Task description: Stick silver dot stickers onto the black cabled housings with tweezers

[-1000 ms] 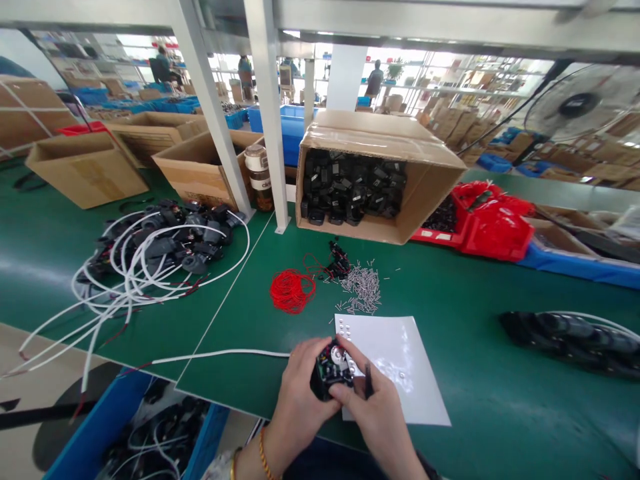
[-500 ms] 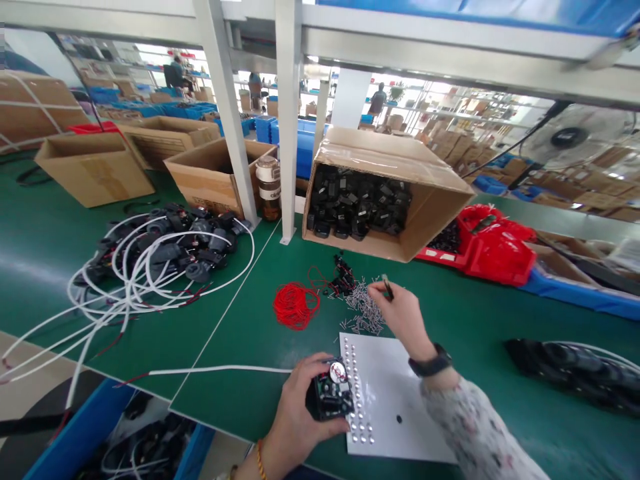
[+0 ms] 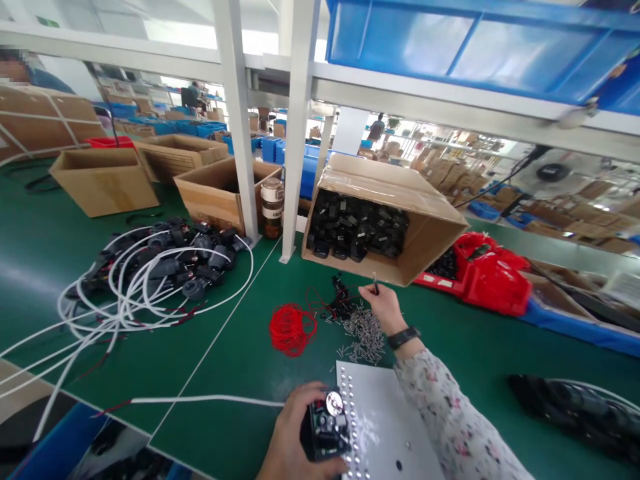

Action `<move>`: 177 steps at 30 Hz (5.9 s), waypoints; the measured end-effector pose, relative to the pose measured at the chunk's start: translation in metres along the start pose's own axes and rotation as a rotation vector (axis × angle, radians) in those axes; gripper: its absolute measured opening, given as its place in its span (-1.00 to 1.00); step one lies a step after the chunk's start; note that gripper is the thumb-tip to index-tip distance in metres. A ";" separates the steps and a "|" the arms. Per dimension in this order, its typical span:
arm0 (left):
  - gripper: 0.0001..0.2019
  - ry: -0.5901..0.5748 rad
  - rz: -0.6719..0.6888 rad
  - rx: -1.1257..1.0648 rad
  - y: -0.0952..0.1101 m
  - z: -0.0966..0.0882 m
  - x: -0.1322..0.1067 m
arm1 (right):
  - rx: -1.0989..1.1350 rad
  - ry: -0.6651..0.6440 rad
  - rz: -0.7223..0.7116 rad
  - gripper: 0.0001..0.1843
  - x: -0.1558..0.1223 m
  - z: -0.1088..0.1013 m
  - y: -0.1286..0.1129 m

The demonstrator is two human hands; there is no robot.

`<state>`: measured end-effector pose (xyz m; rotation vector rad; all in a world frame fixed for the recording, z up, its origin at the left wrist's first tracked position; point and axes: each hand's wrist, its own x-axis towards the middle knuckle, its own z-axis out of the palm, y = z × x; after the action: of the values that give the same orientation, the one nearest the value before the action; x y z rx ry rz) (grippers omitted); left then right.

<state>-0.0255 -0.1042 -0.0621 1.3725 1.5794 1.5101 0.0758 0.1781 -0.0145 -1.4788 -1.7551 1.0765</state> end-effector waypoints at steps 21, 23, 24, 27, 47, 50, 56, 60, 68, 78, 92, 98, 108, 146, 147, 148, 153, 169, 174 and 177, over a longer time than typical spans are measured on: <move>-0.22 -0.048 -0.244 -0.088 0.011 -0.005 -0.001 | -0.398 0.013 -0.122 -0.83 -0.053 -0.148 0.093; -0.22 -0.048 -0.246 -0.086 0.012 -0.005 -0.002 | -0.487 -0.090 -0.168 -0.81 -0.032 -0.136 0.085; -0.22 -0.050 -0.243 -0.088 0.012 -0.005 -0.002 | -0.529 -0.138 -0.185 -0.82 -0.023 -0.131 0.083; -0.21 -0.057 -0.243 -0.105 0.012 -0.003 -0.003 | -0.630 -0.272 -0.231 -0.88 -0.005 -0.120 0.078; -0.33 -0.156 -0.264 -0.101 0.052 0.009 0.016 | -0.531 0.006 -0.480 -0.73 -0.146 -0.167 -0.067; -0.34 -0.162 -0.189 -0.085 0.049 0.007 0.016 | -0.365 -0.233 -0.501 -0.78 -0.199 -0.136 -0.089; -0.46 -0.181 -0.066 -0.127 0.036 0.004 0.015 | -0.275 -0.568 -0.417 -0.88 -0.244 -0.048 -0.074; -0.39 -0.193 -0.056 -0.186 0.031 0.003 0.015 | -0.301 -0.491 -0.286 -0.86 -0.230 -0.023 -0.057; -0.28 -0.173 -0.063 -0.218 0.028 0.001 0.013 | -0.285 -0.425 -0.261 -0.78 -0.214 -0.037 -0.056; -0.29 -0.239 -0.035 -0.208 0.028 -0.003 0.014 | -0.218 -0.453 -0.334 -0.82 -0.185 -0.037 -0.023; -0.17 -0.117 -0.216 -0.358 0.026 0.007 -0.001 | -0.306 -0.750 -0.343 -0.90 -0.151 -0.030 -0.044; -0.19 -0.059 -0.210 -0.335 0.018 0.009 -0.004 | -0.481 -0.771 -0.446 -0.84 -0.146 -0.024 -0.056; -0.22 -0.039 -0.195 -0.314 0.017 0.011 -0.004 | -0.705 -0.755 -0.480 -0.86 -0.142 -0.011 -0.070; -0.38 -0.093 0.022 -0.032 0.019 0.009 -0.010 | 0.057 -0.535 -0.128 -0.73 -0.186 -0.032 -0.001; -0.40 -0.085 0.017 -0.041 0.019 0.009 -0.010 | 0.031 -0.543 -0.167 -0.77 -0.182 -0.033 -0.005; -0.41 -0.076 0.014 -0.049 0.019 0.009 -0.010 | 0.010 -0.558 -0.196 -0.80 -0.179 -0.033 -0.008; -0.45 -0.063 0.028 -0.045 0.019 0.010 -0.010 | -0.049 -0.602 -0.265 -0.82 -0.176 -0.033 -0.009; -0.83 -0.072 -0.243 0.209 0.063 0.001 0.020 | 0.155 -0.518 0.124 -0.51 -0.213 -0.020 0.012; -0.83 -0.070 -0.244 0.212 0.061 0.000 0.019 | 0.067 -0.669 -0.082 -0.68 -0.198 -0.035 0.003; -0.82 -0.062 -0.258 0.194 0.059 0.001 0.018 | -0.037 -0.620 -0.143 -0.61 -0.194 -0.033 0.007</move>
<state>-0.0133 -0.0965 -0.0021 1.2470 1.8230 1.1769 0.1464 -0.0049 0.0067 -1.0761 -2.2611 1.5413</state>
